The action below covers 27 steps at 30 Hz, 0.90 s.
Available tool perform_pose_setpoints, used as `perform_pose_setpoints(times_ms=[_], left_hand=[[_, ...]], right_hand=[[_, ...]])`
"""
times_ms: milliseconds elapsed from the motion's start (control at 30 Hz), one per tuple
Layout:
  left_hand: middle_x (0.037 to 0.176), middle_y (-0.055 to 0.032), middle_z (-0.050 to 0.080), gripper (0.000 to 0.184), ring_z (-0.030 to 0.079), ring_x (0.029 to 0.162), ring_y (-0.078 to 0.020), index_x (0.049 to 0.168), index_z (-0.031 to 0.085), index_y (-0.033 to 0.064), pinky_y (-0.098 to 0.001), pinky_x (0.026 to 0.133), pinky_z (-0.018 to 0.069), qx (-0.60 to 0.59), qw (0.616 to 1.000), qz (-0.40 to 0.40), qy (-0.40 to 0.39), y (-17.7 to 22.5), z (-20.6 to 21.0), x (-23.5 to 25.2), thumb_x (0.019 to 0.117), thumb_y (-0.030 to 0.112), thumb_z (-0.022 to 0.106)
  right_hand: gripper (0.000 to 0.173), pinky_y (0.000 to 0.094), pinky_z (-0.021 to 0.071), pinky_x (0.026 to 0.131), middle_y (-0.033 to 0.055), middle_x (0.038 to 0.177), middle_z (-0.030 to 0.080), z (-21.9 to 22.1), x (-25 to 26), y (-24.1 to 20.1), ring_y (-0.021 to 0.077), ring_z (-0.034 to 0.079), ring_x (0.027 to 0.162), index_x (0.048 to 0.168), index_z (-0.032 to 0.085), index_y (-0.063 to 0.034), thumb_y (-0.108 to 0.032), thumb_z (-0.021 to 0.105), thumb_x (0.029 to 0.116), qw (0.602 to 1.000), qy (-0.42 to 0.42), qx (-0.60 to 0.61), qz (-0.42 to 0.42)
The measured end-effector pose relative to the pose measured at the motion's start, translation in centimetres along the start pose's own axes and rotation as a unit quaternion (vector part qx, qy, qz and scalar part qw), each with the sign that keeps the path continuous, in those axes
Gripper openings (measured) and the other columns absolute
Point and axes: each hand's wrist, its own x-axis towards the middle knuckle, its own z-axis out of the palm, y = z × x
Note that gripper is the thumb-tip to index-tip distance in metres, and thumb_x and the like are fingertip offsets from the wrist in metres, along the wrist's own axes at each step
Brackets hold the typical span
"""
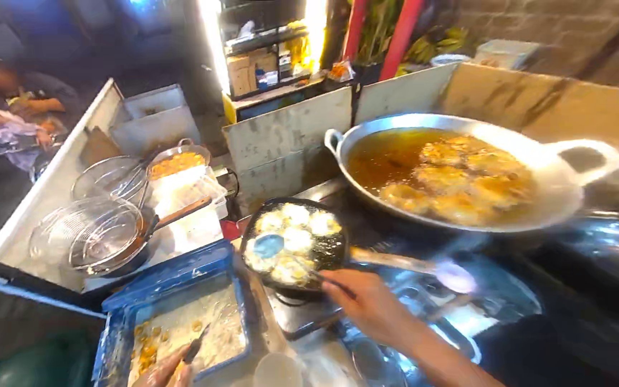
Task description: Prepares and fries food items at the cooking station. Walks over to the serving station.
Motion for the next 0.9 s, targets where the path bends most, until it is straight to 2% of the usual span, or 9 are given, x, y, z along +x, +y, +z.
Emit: perform_pose_setpoints(times_ms=[67, 100, 167, 267, 400, 533, 667, 800, 900], left_hand=[[0.122, -0.0095, 0.073, 0.037, 0.068, 0.115, -0.0195, 0.13, 0.071, 0.0112, -0.0452, 0.103, 0.0527, 0.084, 0.994, 0.021, -0.059, 4.1, 2.7, 3.3, 0.1007, 0.031, 0.06], [0.127, -0.0068, 0.071, 0.041, 0.065, 0.122, -0.0216, 0.134, 0.069, 0.0175, -0.0483, 0.107, 0.049, 0.14, 0.986, 0.03, -0.091, 6.0, 4.4, 5.3, 0.1023, 0.039, 0.056], [0.131, -0.0055, 0.07, 0.043, 0.063, 0.126, -0.0239, 0.137, 0.067, 0.021, -0.0502, 0.111, 0.0456, 0.215, 0.966, 0.056, -0.133, 8.9, 8.1, 9.4, 0.1043, 0.044, 0.053], [0.143, -0.0066, 0.062, 0.045, 0.053, 0.138, -0.026, 0.145, 0.06, 0.0236, -0.0497, 0.118, 0.0378, 0.298, 0.94, 0.026, -0.166, 13.2, 13.2, 13.9, 0.1071, 0.045, 0.047], [0.139, -0.0065, 0.064, 0.042, 0.058, 0.132, -0.0273, 0.142, 0.062, 0.028, -0.0527, 0.112, 0.0446, 0.361, 0.922, 0.043, -0.135, 15.7, 18.2, 16.5, 0.1067, 0.046, 0.046], [0.134, -0.0067, 0.067, 0.04, 0.062, 0.127, -0.0277, 0.139, 0.064, 0.0272, -0.0542, 0.107, 0.0482, 0.385, 0.909, 0.038, -0.155, 17.0, 19.9, 17.3, 0.1067, 0.044, 0.046], [0.138, -0.0054, 0.065, 0.043, 0.061, 0.128, -0.0269, 0.143, 0.06, 0.0301, -0.0535, 0.106, 0.0487, 0.422, 0.896, 0.036, -0.137, 18.1, 20.5, 17.2, 0.1071, 0.046, 0.043], [0.133, -0.0099, 0.067, 0.041, 0.062, 0.125, -0.0314, 0.138, 0.064, 0.0252, -0.0572, 0.103, 0.0496, 0.442, 0.882, 0.023, -0.159, 18.7, 20.8, 17.5, 0.1064, 0.044, 0.045], [0.133, -0.01, 0.067, 0.042, 0.063, 0.125, -0.0318, 0.14, 0.062, 0.0262, -0.0574, 0.102, 0.0503, 0.458, 0.878, 0.023, -0.14, 19.7, 20.5, 17.4, 0.1064, 0.045, 0.044]], right_hand=[[0.028, 0.0441, 0.0616, 0.081, 0.0036, 0.098, 0.074, -2.6, -0.3, 2.1, 0.0185, 0.072, 0.088, 0.119, 0.075, -0.0138, -0.025, 0.054, 0.1051, 0.991, 0.06, -0.113, 0.025], [0.027, 0.0494, 0.0611, 0.083, 0.0072, 0.103, 0.075, -3.7, -0.3, 2.8, 0.0241, 0.074, 0.092, 0.121, 0.075, -0.0126, -0.022, 0.055, 0.1048, 0.984, 0.06, -0.163, 0.052], [0.026, 0.0553, 0.0591, 0.082, 0.0117, 0.105, 0.074, -5.4, -0.2, 3.6, 0.0313, 0.073, 0.095, 0.12, 0.075, -0.0116, -0.019, 0.056, 0.1049, 0.968, 0.032, -0.223, 0.115], [0.027, 0.0554, 0.058, 0.085, 0.0107, 0.11, 0.073, -6.6, 0.1, 5.0, 0.0311, 0.071, 0.101, 0.122, 0.074, -0.0145, -0.022, 0.053, 0.1061, 0.955, -0.004, -0.24, 0.172], [0.026, 0.0535, 0.0581, 0.085, 0.01, 0.107, 0.072, -7.2, 0.7, 6.6, 0.0304, 0.071, 0.101, 0.118, 0.074, -0.0152, -0.024, 0.052, 0.1059, 0.952, -0.028, -0.238, 0.19], [0.024, 0.0552, 0.0578, 0.086, 0.0106, 0.11, 0.072, -7.7, 1.7, 7.7, 0.0314, 0.07, 0.104, 0.113, 0.075, -0.0139, -0.024, 0.054, 0.1046, 0.949, -0.045, -0.233, 0.209], [0.024, 0.0545, 0.0583, 0.084, 0.0095, 0.11, 0.072, -7.8, 2.4, 8.3, 0.0306, 0.071, 0.102, 0.11, 0.075, -0.0138, -0.025, 0.054, 0.1045, 0.948, -0.043, -0.232, 0.215], [0.021, 0.0548, 0.0594, 0.08, 0.0095, 0.109, 0.072, -7.8, 2.9, 8.4, 0.0305, 0.072, 0.099, 0.108, 0.074, -0.0128, -0.022, 0.055, 0.1029, 0.942, -0.043, -0.254, 0.216], [0.023, 0.0529, 0.0599, 0.079, 0.0103, 0.113, 0.071, -7.5, 3.2, 8.3, 0.0311, 0.072, 0.098, 0.115, 0.073, -0.0118, -0.02, 0.055, 0.1029, 0.939, -0.034, -0.263, 0.22]])
